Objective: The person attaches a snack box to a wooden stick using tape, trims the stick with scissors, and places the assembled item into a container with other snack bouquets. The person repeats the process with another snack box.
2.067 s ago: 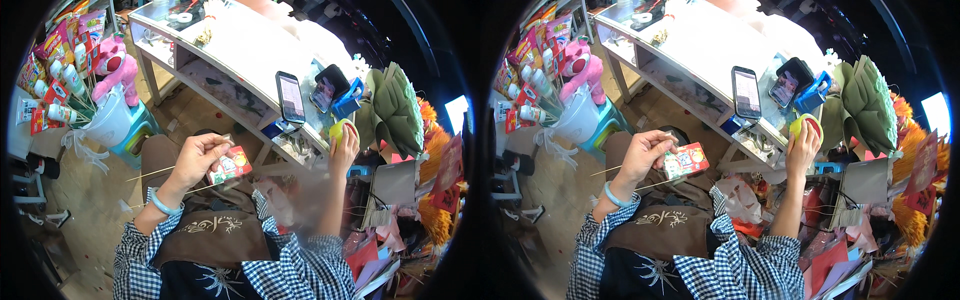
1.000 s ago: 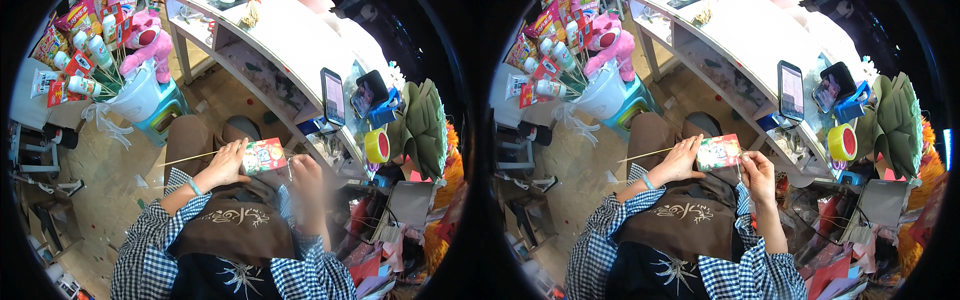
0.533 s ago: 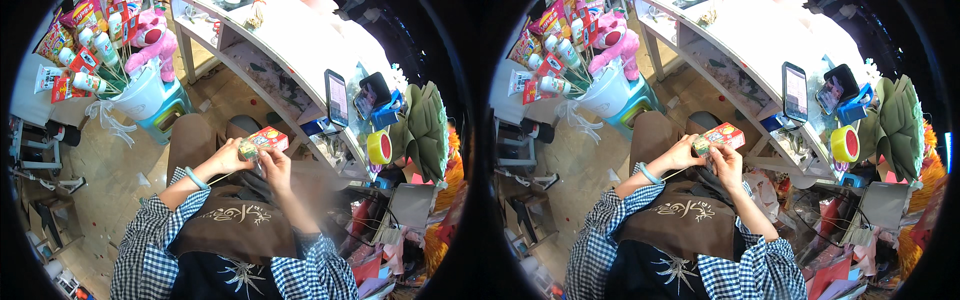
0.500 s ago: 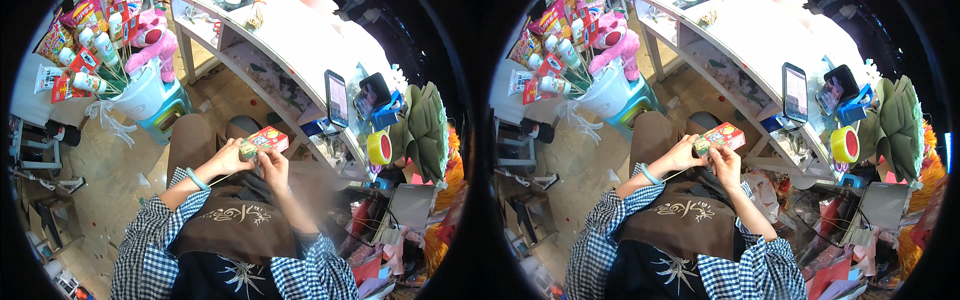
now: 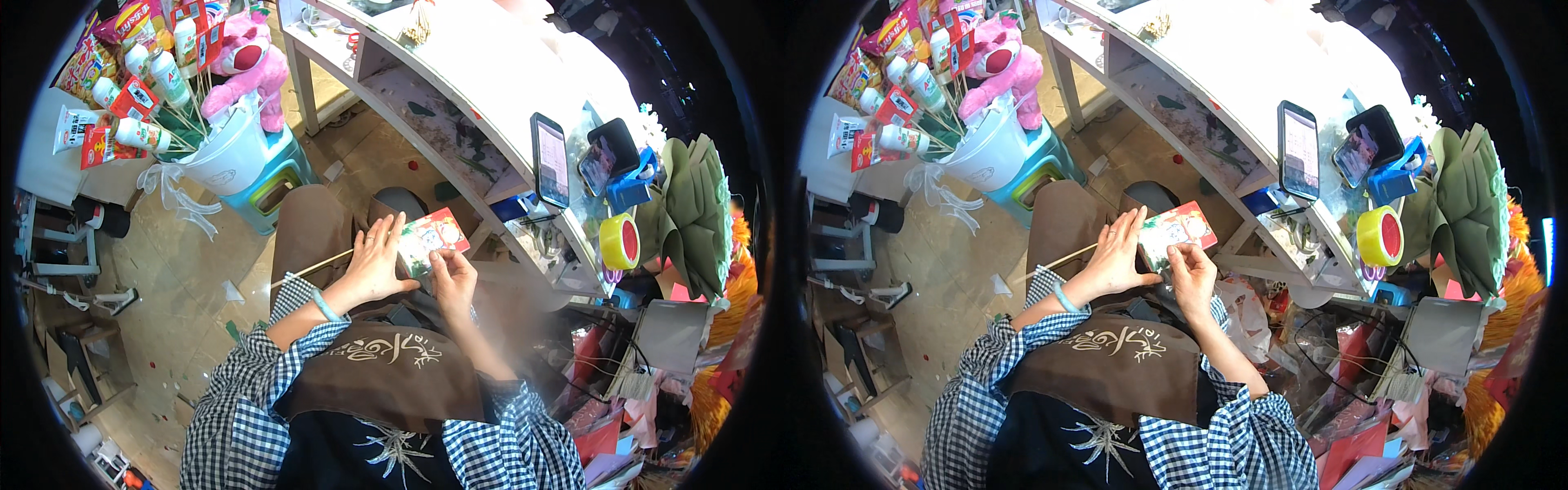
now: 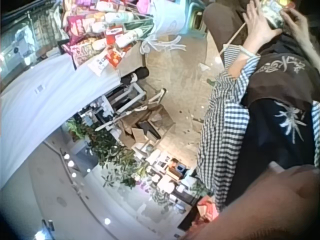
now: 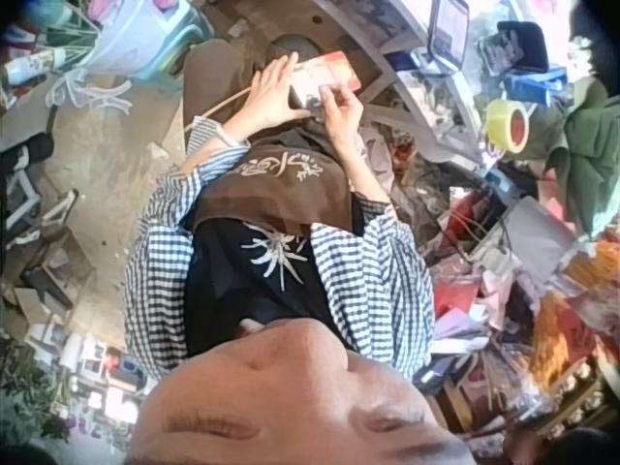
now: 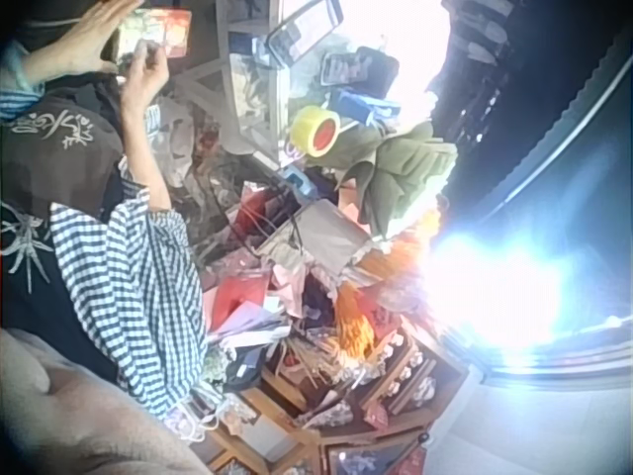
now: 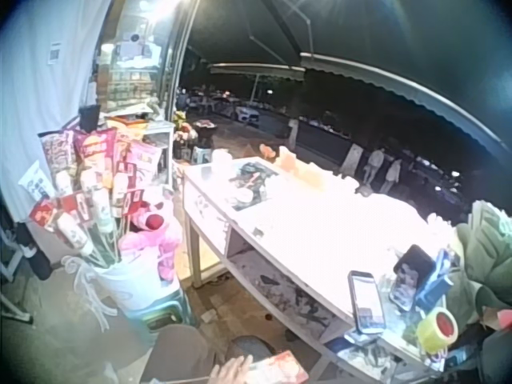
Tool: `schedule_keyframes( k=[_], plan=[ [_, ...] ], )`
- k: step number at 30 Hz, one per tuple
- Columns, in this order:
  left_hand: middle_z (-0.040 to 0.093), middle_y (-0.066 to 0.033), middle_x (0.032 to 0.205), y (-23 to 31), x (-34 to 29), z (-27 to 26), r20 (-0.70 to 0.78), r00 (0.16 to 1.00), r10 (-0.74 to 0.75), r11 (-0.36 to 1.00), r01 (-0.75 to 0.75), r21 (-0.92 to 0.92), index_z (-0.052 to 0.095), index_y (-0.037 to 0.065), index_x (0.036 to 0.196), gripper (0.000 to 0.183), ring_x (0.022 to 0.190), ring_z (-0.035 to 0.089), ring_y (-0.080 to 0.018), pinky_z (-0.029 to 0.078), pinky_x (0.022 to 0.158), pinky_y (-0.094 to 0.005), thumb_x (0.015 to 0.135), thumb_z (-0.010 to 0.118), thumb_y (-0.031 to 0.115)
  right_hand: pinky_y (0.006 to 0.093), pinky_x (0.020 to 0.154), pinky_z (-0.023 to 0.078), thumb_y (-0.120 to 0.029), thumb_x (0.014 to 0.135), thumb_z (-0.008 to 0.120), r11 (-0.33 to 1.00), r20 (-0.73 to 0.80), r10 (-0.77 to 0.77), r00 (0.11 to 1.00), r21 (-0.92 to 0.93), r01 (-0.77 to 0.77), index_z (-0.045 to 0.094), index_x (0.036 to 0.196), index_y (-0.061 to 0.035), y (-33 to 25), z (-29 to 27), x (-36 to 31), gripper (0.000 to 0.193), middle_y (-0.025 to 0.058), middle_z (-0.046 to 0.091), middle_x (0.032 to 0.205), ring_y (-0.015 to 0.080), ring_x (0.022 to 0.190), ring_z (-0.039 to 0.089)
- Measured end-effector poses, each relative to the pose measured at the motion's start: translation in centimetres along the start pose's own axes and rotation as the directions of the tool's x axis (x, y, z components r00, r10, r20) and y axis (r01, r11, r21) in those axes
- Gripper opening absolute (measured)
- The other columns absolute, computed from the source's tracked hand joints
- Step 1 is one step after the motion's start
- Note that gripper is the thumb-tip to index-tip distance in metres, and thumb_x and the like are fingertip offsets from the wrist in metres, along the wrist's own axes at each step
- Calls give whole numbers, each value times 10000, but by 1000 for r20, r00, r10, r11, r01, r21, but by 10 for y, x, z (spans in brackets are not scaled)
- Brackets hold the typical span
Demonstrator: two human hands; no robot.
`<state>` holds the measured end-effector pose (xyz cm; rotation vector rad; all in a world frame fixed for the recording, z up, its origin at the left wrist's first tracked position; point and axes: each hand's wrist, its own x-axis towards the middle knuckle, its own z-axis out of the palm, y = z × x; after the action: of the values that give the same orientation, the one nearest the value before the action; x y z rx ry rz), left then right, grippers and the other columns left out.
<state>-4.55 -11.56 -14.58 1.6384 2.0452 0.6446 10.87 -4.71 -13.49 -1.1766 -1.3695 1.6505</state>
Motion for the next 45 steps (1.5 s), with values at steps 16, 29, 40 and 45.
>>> schedule_keyframes(
  k=[16,29,40,45],
  plan=[
    [627,7,775,-16,3,-27,403,906,-132,37,411,-911,648,50,965,170,672,572,-62,505,629,-215,876,686,190,178,448,306,-117,900,660,999,-9,-45,999,-30,45,612,888,-3,-16,-6,-9,124,-42,534,644,10,518,418],
    [624,-32,722,-24,7,-40,403,865,-299,-24,415,-909,580,57,806,268,587,627,-95,490,503,-196,916,632,296,237,494,393,-115,865,684,808,132,-147,980,-555,196,614,800,2,-35,-33,-12,151,13,561,594,64,528,485],
    [593,-102,1112,20,3,-44,38,998,55,721,-14,-693,510,36,1261,500,983,604,-167,534,763,-287,808,715,87,170,380,230,-185,885,682,895,183,375,909,185,-407,609,800,-39,-30,-31,-6,184,-47,488,606,12,442,332],
    [663,-80,860,14,7,-40,182,983,6,396,165,-904,608,-43,1074,201,700,628,-97,527,657,-227,880,608,10,173,395,239,-163,884,683,902,209,378,902,139,-410,608,796,-34,-34,-30,-8,174,-49,491,601,8,462,345]
  ],
)
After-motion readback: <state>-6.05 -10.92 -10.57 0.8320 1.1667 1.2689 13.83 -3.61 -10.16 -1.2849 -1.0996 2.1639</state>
